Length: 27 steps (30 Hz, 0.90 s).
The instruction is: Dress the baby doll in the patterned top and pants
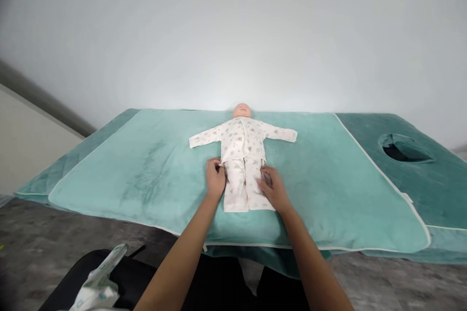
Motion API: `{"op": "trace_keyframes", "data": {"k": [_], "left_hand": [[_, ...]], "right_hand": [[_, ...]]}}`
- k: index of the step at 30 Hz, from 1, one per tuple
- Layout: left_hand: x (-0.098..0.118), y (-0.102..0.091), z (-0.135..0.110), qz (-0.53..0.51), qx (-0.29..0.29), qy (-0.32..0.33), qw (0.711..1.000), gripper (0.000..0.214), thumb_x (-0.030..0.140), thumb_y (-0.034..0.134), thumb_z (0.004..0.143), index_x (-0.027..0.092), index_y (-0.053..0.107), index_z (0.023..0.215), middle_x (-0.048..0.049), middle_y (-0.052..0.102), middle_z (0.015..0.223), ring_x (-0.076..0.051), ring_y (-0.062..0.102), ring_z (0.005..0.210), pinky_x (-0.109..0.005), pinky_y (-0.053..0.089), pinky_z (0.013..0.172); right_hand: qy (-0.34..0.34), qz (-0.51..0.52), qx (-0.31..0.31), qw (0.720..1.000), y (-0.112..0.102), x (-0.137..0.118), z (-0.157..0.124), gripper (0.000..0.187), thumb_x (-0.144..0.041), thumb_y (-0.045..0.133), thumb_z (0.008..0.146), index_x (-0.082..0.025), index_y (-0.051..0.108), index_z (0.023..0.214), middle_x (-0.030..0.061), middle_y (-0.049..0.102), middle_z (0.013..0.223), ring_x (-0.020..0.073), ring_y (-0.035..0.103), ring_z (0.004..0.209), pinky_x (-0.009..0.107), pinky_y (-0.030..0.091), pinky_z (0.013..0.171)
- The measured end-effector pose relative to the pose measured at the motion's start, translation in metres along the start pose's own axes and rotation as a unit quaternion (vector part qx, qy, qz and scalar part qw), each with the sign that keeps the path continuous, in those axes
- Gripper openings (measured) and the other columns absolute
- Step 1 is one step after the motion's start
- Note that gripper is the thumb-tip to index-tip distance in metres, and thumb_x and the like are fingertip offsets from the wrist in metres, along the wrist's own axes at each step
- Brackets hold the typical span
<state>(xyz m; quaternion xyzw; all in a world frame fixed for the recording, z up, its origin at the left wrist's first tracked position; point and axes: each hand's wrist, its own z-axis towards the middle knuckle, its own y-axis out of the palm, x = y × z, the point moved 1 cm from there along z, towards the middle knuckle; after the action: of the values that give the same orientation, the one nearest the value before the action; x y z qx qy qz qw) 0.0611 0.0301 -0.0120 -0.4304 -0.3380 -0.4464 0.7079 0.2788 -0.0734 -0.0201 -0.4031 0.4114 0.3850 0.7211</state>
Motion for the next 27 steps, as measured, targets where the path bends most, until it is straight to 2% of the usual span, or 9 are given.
{"op": "trace_keyframes", "data": {"k": [4, 6, 8, 11, 15, 18, 21, 23, 27], "left_hand": [[0.007, -0.02, -0.031, -0.063, -0.161, 0.002, 0.985, 0.013, 0.022, 0.053, 0.09, 0.022, 0.059, 0.102, -0.0046, 0.063, 0.097, -0.019, 0.059, 0.091, -0.034, 0.047, 0.087], [0.009, -0.031, -0.052, -0.053, -0.247, 0.031, 0.967, 0.02, 0.03, 0.058, 0.09, 0.024, 0.063, 0.108, -0.0035, 0.065, 0.094, -0.019, 0.061, 0.088, -0.036, 0.047, 0.088], [0.012, -0.039, -0.073, -0.007, -0.294, 0.065, 0.954, 0.032, 0.035, 0.069, 0.084, 0.026, 0.064, 0.114, -0.0023, 0.066, 0.09, -0.02, 0.061, 0.086, -0.039, 0.045, 0.091], [0.019, -0.046, -0.096, 0.069, -0.296, 0.112, 0.946, 0.039, 0.037, 0.073, 0.082, 0.029, 0.066, 0.119, -0.0038, 0.068, 0.09, -0.023, 0.061, 0.088, -0.043, 0.044, 0.092], [0.034, -0.052, -0.114, 0.064, -0.234, 0.142, 0.96, 0.03, 0.026, 0.051, 0.094, 0.031, 0.069, 0.117, -0.0071, 0.071, 0.095, -0.025, 0.062, 0.09, -0.044, 0.047, 0.086], [0.046, -0.059, -0.123, 0.032, -0.203, 0.149, 0.967, 0.031, 0.025, 0.044, 0.097, 0.03, 0.072, 0.109, -0.0082, 0.071, 0.089, -0.025, 0.062, 0.086, -0.043, 0.05, 0.079], [0.057, -0.065, -0.131, 0.023, -0.199, 0.143, 0.969, 0.029, 0.027, 0.045, 0.097, 0.029, 0.072, 0.105, -0.0097, 0.071, 0.09, -0.025, 0.062, 0.085, -0.044, 0.05, 0.077], [0.062, -0.069, -0.133, 0.011, -0.23, 0.133, 0.964, 0.026, 0.031, 0.047, 0.097, 0.028, 0.073, 0.1, -0.0098, 0.071, 0.087, -0.025, 0.063, 0.083, -0.044, 0.051, 0.076], [0.058, -0.08, -0.121, -0.037, -0.282, 0.081, 0.955, 0.036, 0.042, 0.046, 0.097, 0.027, 0.069, 0.073, -0.006, 0.066, 0.07, -0.022, 0.063, 0.071, -0.04, 0.053, 0.071]], "right_hand": [[-0.019, -0.042, -0.062, 0.997, -0.012, -0.009, -0.059, 0.05, -0.046, 0.077, 0.076, -0.028, 0.06, 0.12, 0.0086, 0.058, 0.133, 0.028, 0.054, 0.124, 0.046, 0.043, 0.108], [-0.011, -0.082, -0.048, 0.995, -0.015, -0.01, -0.084, 0.05, -0.043, 0.078, 0.077, -0.028, 0.061, 0.121, 0.0093, 0.059, 0.131, 0.0293, 0.054, 0.124, 0.049, 0.044, 0.107], [-0.001, -0.107, -0.002, 0.994, -0.014, -0.01, -0.101, 0.036, -0.04, 0.073, 0.082, -0.028, 0.063, 0.114, 0.0092, 0.062, 0.12, 0.0292, 0.058, 0.116, 0.049, 0.046, 0.102], [0.015, -0.098, 0.056, 0.993, -0.01, -0.01, -0.108, 0.013, -0.036, 0.062, 0.089, -0.027, 0.064, 0.097, 0.0066, 0.065, 0.1, 0.0266, 0.061, 0.097, 0.044, 0.05, 0.087], [0.069, -0.04, 0.097, 0.992, -0.008, -0.021, -0.108, 0.013, -0.037, 0.055, 0.091, -0.027, 0.063, 0.089, 0.0022, 0.061, 0.081, 0.0224, 0.056, 0.075, 0.035, 0.048, 0.068], [0.062, 0.008, 0.112, 0.992, -0.007, -0.037, -0.116, 0.013, -0.039, 0.055, 0.09, -0.028, 0.062, 0.087, 0.0027, 0.06, 0.081, 0.0226, 0.057, 0.075, 0.034, 0.048, 0.066], [0.052, -0.01, 0.082, 0.995, -0.001, -0.049, -0.129, 0.012, -0.039, 0.058, 0.089, -0.03, 0.063, 0.084, 0.0032, 0.061, 0.081, 0.0236, 0.058, 0.076, 0.036, 0.049, 0.067], [0.053, -0.034, 0.044, 0.997, 0.001, -0.05, -0.136, 0.012, -0.039, 0.058, 0.089, -0.031, 0.063, 0.081, 0.0033, 0.061, 0.081, 0.0249, 0.06, 0.075, 0.039, 0.05, 0.067], [0.061, -0.044, -0.047, 0.996, -0.014, -0.04, -0.135, 0.009, -0.041, 0.063, 0.085, -0.035, 0.068, 0.081, 0.0032, 0.066, 0.081, 0.0277, 0.064, 0.074, 0.041, 0.053, 0.066]]}}
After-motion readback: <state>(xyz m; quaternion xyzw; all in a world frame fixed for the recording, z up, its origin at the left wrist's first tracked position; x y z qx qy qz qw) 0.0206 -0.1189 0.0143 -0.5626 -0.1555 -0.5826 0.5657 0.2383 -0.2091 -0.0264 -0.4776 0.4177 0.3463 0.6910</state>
